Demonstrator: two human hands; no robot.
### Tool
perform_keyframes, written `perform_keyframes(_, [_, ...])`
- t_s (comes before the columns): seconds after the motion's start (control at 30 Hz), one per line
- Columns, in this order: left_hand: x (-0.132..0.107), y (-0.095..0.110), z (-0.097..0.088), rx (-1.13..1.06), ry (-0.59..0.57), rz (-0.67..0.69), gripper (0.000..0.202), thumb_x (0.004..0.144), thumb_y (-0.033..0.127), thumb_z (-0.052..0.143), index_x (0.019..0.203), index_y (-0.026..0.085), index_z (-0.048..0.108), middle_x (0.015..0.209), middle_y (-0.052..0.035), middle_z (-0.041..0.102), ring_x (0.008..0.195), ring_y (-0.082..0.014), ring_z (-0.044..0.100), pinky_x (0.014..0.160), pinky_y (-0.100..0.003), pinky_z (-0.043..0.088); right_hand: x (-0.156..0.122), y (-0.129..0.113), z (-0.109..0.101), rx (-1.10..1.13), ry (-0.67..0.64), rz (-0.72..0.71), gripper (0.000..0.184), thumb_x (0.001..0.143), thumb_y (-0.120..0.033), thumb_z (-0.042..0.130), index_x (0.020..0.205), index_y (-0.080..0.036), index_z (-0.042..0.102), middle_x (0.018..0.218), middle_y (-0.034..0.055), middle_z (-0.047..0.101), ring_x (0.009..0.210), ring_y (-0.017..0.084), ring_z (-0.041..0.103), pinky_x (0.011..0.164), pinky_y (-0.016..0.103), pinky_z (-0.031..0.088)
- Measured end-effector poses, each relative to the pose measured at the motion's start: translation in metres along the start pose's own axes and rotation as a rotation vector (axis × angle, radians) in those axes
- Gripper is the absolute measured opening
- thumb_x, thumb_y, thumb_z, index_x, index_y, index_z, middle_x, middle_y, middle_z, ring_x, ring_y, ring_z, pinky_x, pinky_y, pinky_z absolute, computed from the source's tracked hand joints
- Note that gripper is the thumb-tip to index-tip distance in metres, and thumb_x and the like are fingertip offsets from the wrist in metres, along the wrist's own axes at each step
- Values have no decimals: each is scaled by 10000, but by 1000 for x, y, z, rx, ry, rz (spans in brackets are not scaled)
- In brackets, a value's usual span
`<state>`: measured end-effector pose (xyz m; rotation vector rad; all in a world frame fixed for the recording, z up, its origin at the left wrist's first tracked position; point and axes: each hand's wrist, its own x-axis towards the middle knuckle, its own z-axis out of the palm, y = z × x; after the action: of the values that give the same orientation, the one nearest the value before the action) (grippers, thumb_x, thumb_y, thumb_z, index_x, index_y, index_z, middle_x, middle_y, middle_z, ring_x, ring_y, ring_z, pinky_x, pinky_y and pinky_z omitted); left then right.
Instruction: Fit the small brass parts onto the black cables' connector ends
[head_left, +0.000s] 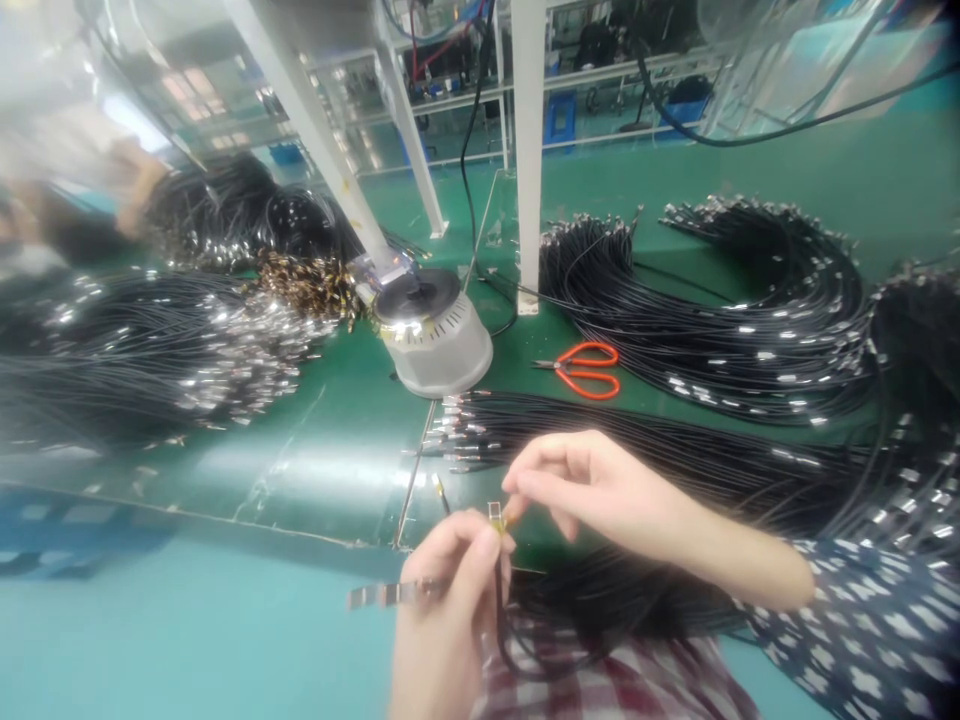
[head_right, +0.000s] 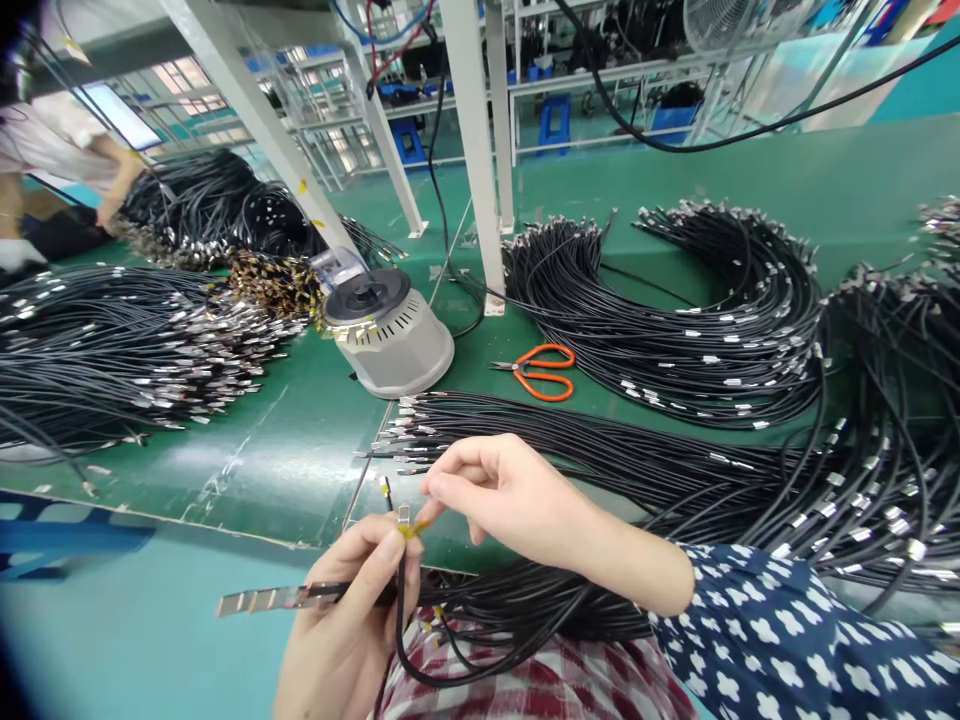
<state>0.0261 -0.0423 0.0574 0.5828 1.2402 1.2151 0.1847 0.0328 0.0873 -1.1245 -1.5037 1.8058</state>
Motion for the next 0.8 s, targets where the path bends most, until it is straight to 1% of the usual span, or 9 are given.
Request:
perform_keyframes(0.07, [0,2,1,-62,8,-26,223,688,355,816,652,186,676,538,49,559,475,-57,438,438,-133,369,0,3,0,-1,53,-27,235,874,-358,583,835,-133,641,732,18,678,444,54,462,473,206,419])
perform_keyframes(0.13, [0,5,2,-99,21,-39,218,678,347,827,655,190,678,548,52,576,492,-55,457,454,-124,379,-2,7,0,1,102,-49,273,859,-413,606,840,-144,643,629,-29,580,472,70,457,498,216,418])
perform_keyframes(0.23, [0,5,2,-96,37,-30,218,681,341,828,662,189,674,557,54,586,500,-56,465,464,-125,388,-6,12,5,13,82,-52,328,824,-475,643,867,-150,656,598,-46,500,529,91,436,521,226,386])
perform_keyframes(0.3, [1,3,0,-76,39,-18,230,690,346,822,665,183,661,548,56,577,496,-56,463,466,-128,389,-8,16,10,-7,50,-46,322,791,-461,686,873,-150,669,645,-32,528,564,97,434,536,233,361])
perform_keyframes(0.37, [0,2,0,-44,30,-6,254,716,360,802,654,175,640,536,52,573,481,-54,456,461,-133,385,-8,18,15,-13,66,-64,289,770,-423,717,822,-142,671,682,-16,559,596,105,442,569,246,356])
perform_keyframes(0.47, [-2,4,2,-18,2,-11,292,768,377,754,638,169,597,505,40,575,437,-52,434,413,-134,339,-7,20,19,77,81,-90,302,764,-417,724,720,-131,641,682,3,573,627,123,456,620,274,370])
perform_keyframes(0.57, [-5,9,6,-46,-11,-60,298,794,378,729,652,174,565,471,45,557,406,-45,409,392,-122,303,-4,20,20,170,47,-62,321,735,-424,749,708,-125,635,675,11,579,641,137,472,649,293,388])
perform_keyframes(0.7, [-6,13,5,-82,-63,-115,288,722,387,792,785,194,588,473,57,555,414,-52,417,403,-117,314,-4,18,20,208,53,-39,299,710,-393,778,697,-127,644,705,22,615,680,146,512,682,294,403])
perform_keyframes(0.8, [-3,13,-1,-82,-113,-142,316,661,325,839,765,188,574,499,55,575,419,-48,420,398,-114,301,-4,18,21,216,59,-34,283,710,-381,782,681,-142,634,704,17,630,693,147,533,691,287,417])
